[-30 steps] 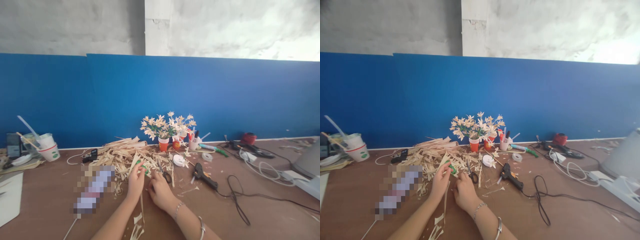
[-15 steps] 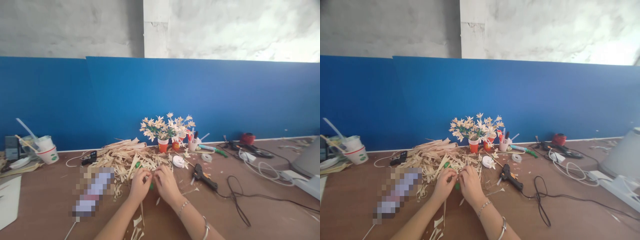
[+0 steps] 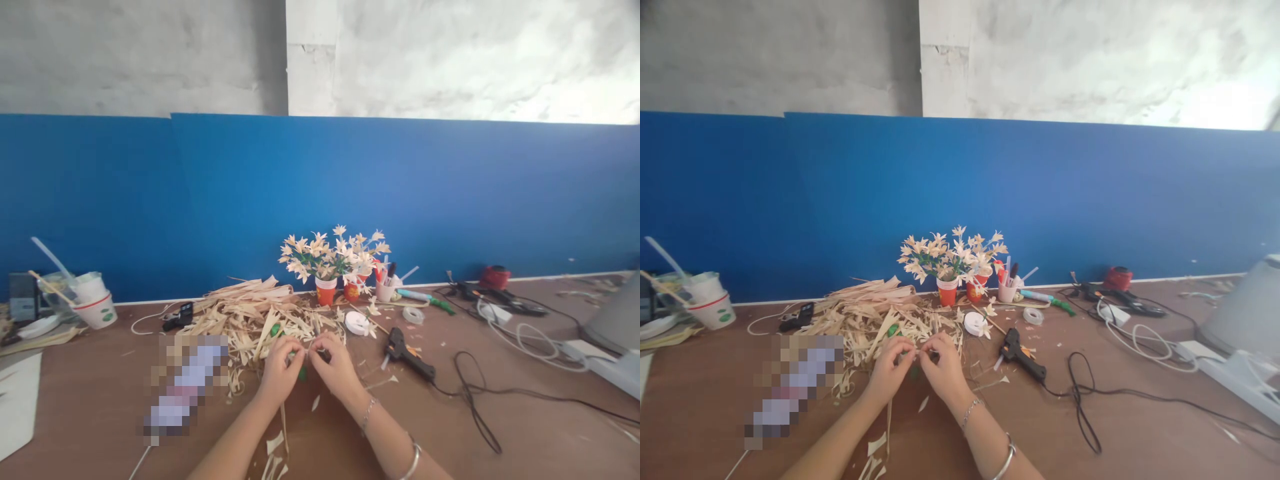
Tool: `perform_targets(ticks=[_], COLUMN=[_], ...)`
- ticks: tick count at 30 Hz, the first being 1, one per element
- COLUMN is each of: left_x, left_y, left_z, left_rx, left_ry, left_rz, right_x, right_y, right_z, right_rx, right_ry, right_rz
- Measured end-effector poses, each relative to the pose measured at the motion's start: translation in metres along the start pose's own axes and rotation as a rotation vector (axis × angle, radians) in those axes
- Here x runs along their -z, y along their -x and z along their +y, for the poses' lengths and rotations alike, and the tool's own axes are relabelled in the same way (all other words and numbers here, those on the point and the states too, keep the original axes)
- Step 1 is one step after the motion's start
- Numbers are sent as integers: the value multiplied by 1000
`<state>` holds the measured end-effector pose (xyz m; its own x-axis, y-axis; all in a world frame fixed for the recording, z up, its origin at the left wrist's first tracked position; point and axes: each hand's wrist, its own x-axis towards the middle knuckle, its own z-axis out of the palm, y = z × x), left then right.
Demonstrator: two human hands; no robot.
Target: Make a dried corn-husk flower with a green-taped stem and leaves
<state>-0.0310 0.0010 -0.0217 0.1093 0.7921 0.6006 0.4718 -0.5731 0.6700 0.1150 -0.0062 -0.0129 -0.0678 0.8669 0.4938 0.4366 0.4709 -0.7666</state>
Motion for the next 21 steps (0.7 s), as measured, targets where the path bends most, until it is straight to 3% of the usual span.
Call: perform_targets(ticks=[10, 21], left_x=[1, -3], left_y=[0, 5], left_z=[1, 19], left_rx=[-43, -92], left_ry=[-136, -318], left_rz=[-20, 61], right_x=[0, -7], right_y=[1, 5], right_z=[3, -5], right_rx=[31, -34], right_ry=[76, 204], right_rz=[-37, 57])
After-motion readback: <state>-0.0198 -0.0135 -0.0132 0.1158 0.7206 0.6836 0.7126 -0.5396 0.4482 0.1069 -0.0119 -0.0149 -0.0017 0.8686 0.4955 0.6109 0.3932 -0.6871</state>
